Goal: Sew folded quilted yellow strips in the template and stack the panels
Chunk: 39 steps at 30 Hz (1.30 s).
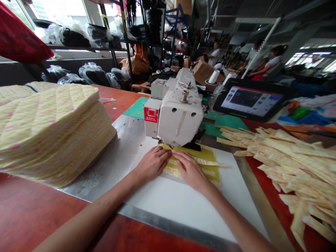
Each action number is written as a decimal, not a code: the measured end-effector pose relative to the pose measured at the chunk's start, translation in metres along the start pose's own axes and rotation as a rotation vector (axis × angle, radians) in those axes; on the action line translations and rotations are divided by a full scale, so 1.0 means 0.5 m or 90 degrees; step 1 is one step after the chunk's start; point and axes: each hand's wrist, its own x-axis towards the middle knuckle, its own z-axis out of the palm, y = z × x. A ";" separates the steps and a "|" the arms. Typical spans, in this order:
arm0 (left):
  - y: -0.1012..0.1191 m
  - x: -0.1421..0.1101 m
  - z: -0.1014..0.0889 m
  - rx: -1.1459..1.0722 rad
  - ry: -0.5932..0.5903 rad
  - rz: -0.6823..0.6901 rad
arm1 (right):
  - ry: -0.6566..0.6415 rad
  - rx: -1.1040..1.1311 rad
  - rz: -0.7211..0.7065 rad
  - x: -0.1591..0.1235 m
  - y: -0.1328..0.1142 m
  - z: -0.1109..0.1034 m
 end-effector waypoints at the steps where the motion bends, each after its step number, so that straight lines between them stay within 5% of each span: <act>1: 0.001 -0.001 0.001 0.001 0.003 -0.002 | 0.025 -0.011 0.006 -0.003 -0.004 -0.002; 11: 0.012 0.002 -0.011 0.086 -0.031 -0.015 | 0.024 -0.046 0.010 -0.028 -0.012 -0.013; 27: 0.006 0.019 0.012 0.049 0.049 -0.017 | 0.016 0.024 0.024 -0.019 0.044 -0.030; 39: -0.001 -0.013 -0.019 0.019 0.058 -0.066 | 0.019 0.035 0.040 -0.015 0.002 -0.012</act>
